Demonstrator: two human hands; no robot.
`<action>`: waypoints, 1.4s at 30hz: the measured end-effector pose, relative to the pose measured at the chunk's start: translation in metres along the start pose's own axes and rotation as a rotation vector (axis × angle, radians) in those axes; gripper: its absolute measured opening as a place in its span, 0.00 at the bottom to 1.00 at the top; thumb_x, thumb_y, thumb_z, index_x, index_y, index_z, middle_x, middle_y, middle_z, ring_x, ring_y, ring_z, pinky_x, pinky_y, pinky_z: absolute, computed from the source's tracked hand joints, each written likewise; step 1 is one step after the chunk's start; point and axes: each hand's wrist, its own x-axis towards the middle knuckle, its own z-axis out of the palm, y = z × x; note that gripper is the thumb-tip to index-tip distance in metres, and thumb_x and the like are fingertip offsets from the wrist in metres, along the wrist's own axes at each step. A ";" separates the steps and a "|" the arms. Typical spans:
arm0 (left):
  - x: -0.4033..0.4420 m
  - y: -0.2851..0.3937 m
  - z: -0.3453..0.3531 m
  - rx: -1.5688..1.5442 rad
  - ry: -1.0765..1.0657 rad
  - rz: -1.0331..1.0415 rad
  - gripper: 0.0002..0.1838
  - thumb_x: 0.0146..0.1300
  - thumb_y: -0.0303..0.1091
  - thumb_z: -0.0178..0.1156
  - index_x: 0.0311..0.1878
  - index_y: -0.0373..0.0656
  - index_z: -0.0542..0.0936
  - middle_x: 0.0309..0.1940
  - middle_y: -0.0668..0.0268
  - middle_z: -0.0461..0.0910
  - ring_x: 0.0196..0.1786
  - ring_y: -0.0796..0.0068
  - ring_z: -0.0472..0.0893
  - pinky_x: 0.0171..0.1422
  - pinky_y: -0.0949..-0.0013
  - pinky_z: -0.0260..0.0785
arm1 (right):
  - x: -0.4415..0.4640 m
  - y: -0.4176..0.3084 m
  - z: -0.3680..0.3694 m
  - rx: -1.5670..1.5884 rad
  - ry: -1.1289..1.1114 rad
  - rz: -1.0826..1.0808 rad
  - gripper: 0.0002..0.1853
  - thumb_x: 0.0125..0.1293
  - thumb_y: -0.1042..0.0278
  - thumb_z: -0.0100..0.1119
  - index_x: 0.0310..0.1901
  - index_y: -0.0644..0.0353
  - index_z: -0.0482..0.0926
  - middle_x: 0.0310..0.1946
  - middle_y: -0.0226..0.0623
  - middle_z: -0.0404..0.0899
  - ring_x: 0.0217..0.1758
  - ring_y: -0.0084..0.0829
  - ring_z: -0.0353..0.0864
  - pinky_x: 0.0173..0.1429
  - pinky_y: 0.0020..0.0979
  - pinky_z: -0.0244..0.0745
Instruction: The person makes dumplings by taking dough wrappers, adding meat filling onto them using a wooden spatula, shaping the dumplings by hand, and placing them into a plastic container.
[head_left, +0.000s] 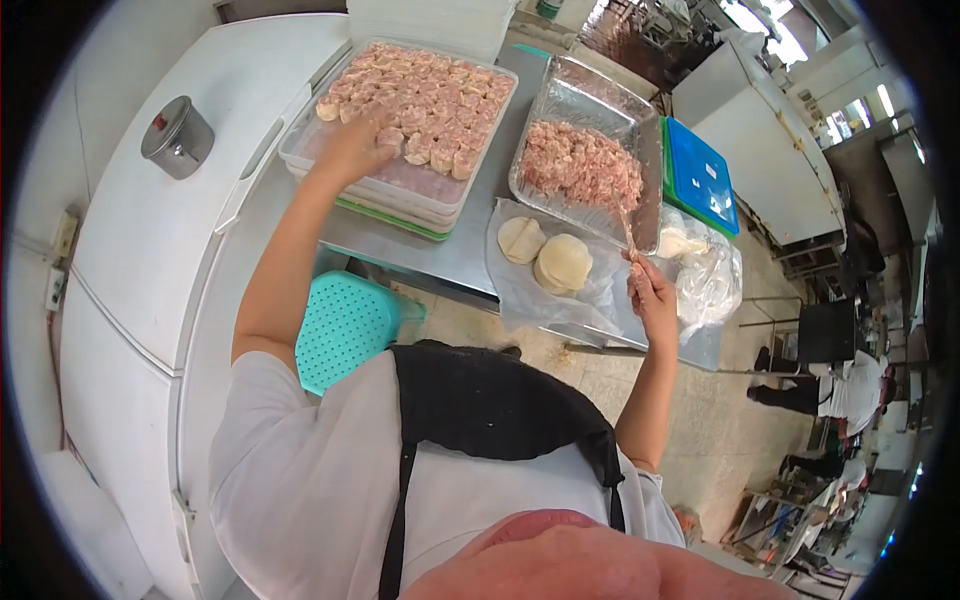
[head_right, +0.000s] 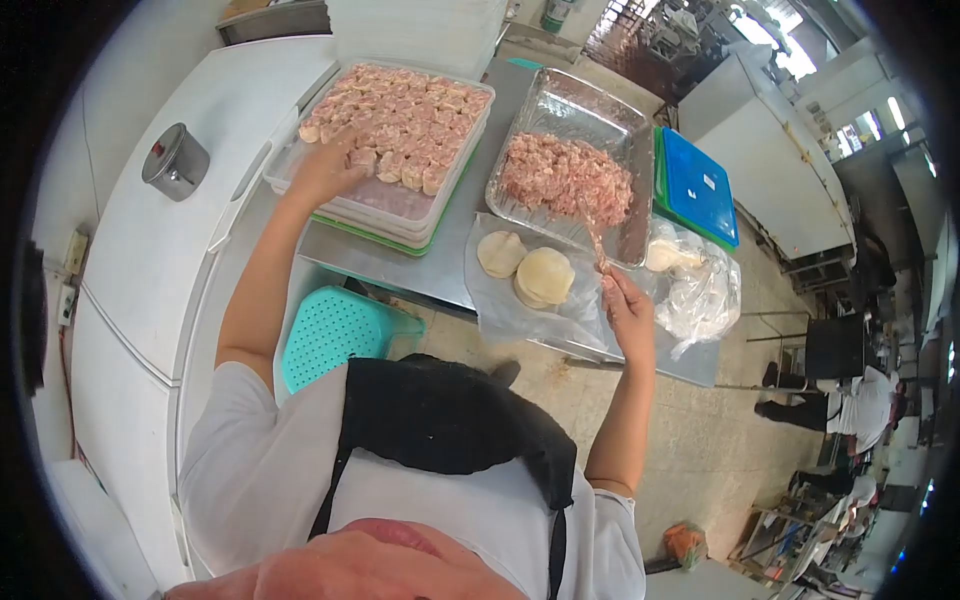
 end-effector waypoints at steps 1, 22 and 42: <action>0.000 0.003 0.005 0.007 0.025 0.032 0.28 0.53 0.36 0.65 0.57 0.36 0.73 0.57 0.48 0.75 0.57 0.50 0.76 0.61 0.59 0.68 | -0.006 -0.001 0.001 0.042 0.022 0.038 0.16 0.72 0.62 0.56 0.57 0.59 0.79 0.20 0.14 0.63 0.19 0.09 0.55 0.22 0.17 0.48; -0.091 0.074 0.006 -0.104 0.573 -0.210 0.31 0.60 0.40 0.65 0.66 0.42 0.69 0.63 0.53 0.72 0.65 0.60 0.72 0.68 0.62 0.63 | -0.037 0.016 -0.114 -0.004 -0.011 0.041 0.21 0.75 0.50 0.46 0.46 0.61 0.81 0.16 0.19 0.62 0.17 0.12 0.56 0.21 0.18 0.50; -0.326 0.100 0.243 -1.746 1.278 -1.299 0.42 0.64 0.48 0.59 0.76 0.52 0.48 0.74 0.52 0.47 0.73 0.48 0.58 0.70 0.47 0.60 | -0.019 0.062 -0.196 -0.054 -0.502 0.017 0.22 0.75 0.50 0.45 0.36 0.61 0.79 0.16 0.25 0.69 0.12 0.15 0.63 0.17 0.19 0.57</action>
